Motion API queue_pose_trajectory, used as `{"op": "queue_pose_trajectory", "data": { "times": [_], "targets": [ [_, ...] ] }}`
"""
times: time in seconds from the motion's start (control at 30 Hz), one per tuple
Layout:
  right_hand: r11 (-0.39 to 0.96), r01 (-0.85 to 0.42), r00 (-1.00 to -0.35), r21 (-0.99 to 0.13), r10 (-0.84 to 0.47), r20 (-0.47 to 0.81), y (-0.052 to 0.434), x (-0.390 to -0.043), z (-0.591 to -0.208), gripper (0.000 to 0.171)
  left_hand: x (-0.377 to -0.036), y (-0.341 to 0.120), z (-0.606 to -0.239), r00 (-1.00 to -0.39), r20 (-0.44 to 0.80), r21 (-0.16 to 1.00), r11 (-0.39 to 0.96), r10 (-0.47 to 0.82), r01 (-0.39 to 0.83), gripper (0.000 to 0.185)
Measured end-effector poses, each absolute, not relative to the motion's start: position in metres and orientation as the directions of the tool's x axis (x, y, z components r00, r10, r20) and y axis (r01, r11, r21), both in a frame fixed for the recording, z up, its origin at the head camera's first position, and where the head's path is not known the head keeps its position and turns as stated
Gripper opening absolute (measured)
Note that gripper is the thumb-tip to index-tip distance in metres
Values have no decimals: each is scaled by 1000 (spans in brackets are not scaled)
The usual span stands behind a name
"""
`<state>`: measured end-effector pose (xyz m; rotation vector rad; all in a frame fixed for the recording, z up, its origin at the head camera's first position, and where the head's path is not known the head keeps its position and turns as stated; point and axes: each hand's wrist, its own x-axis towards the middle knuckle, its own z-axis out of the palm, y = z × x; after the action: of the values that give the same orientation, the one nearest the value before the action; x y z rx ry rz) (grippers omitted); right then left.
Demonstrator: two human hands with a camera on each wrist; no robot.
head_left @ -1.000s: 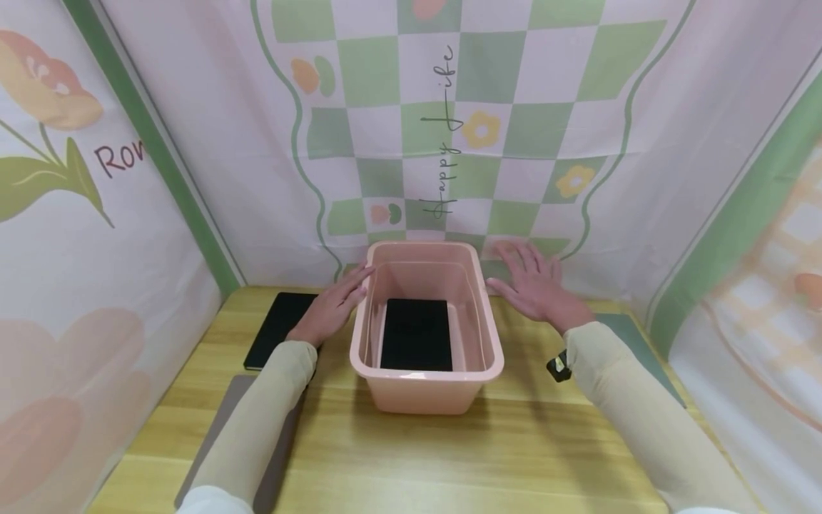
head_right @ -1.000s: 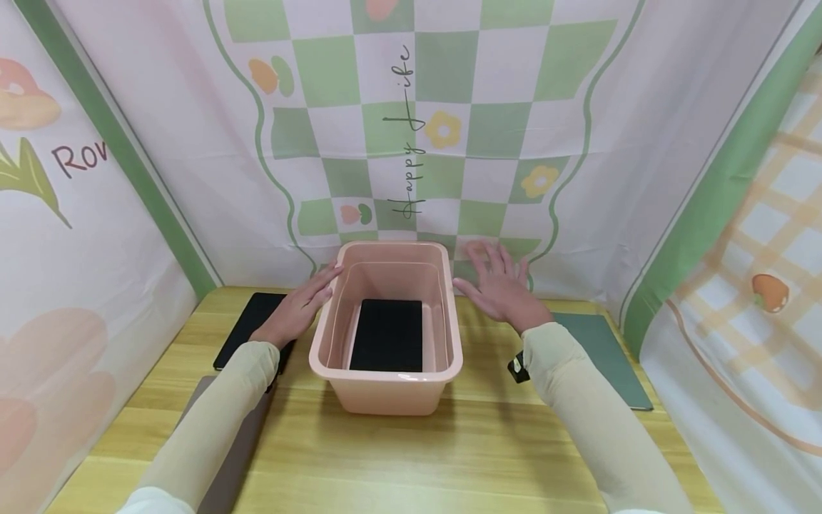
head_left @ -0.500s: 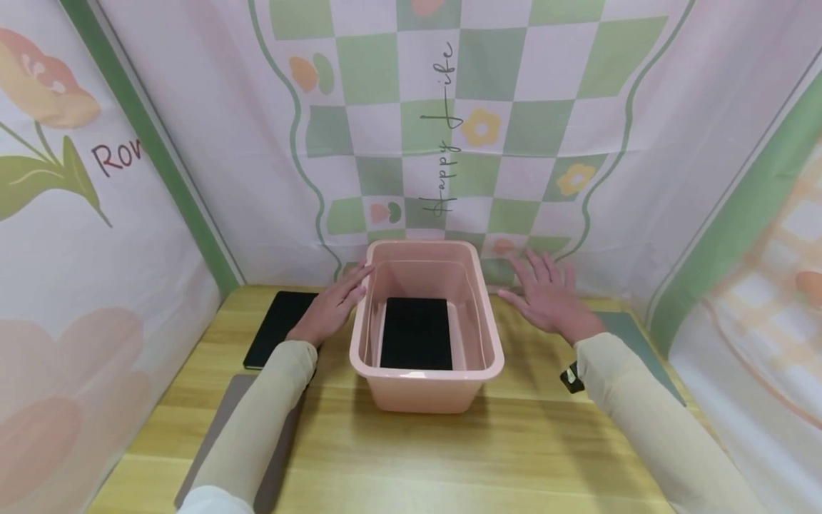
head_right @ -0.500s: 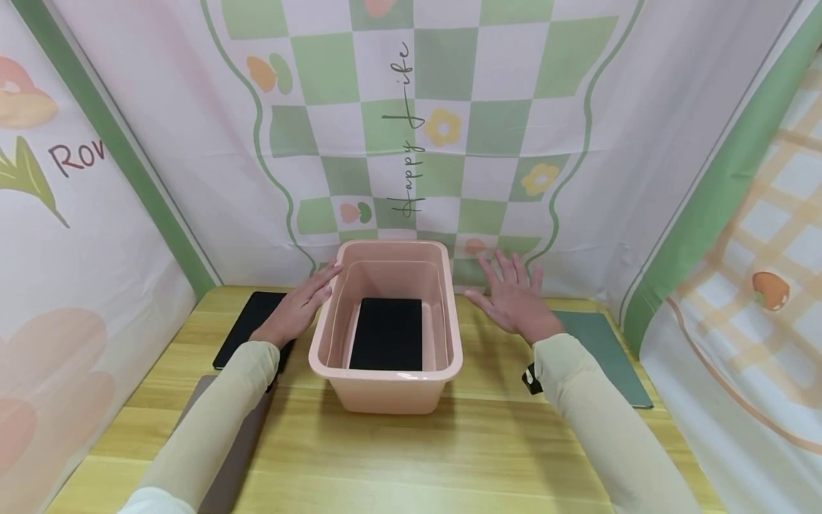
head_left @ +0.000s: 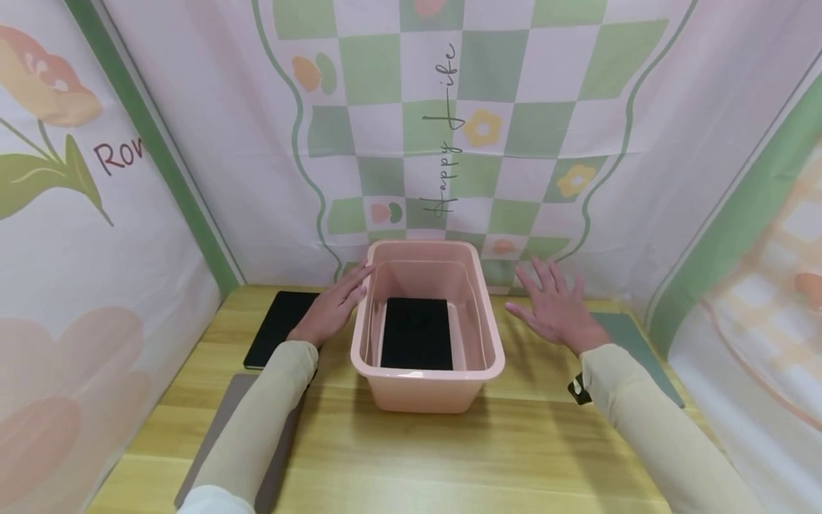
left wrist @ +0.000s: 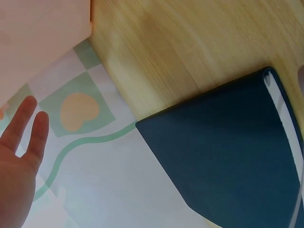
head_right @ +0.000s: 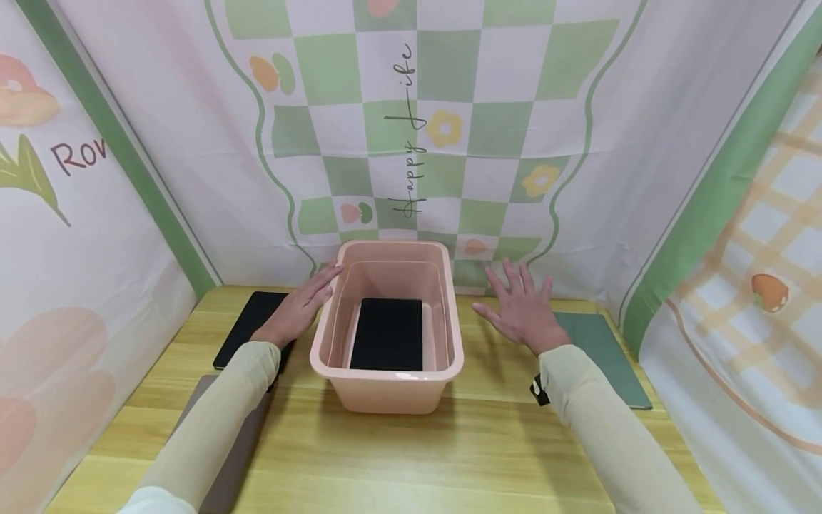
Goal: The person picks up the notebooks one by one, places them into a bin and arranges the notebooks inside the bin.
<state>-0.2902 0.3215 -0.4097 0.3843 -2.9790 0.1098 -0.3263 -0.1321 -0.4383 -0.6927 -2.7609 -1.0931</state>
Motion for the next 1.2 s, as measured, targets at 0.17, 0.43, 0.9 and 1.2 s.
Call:
{"op": "queue_pose_trajectory", "data": {
  "times": [0.17, 0.43, 0.9, 1.2],
  "targets": [
    [967, -241, -967, -84, -231, 109, 325, -285, -411, 88, -326, -132, -438, -894, 243, 625, 644, 376, 441, 54],
    [975, -205, -979, -85, -202, 38, 330, -276, -412, 88, -325, -132, -438, -892, 244, 635, 632, 381, 443, 55],
    [975, -191, -981, -112, -188, 39, 342, -274, -431, 90, -325, -133, -438, -899, 231, 646, 633, 371, 427, 53],
    [973, -179, -984, -143, -174, 46, 353, -272, -442, 88, -325, -134, -438, -896, 239, 644, 629, 374, 435, 54]
  ]
}}
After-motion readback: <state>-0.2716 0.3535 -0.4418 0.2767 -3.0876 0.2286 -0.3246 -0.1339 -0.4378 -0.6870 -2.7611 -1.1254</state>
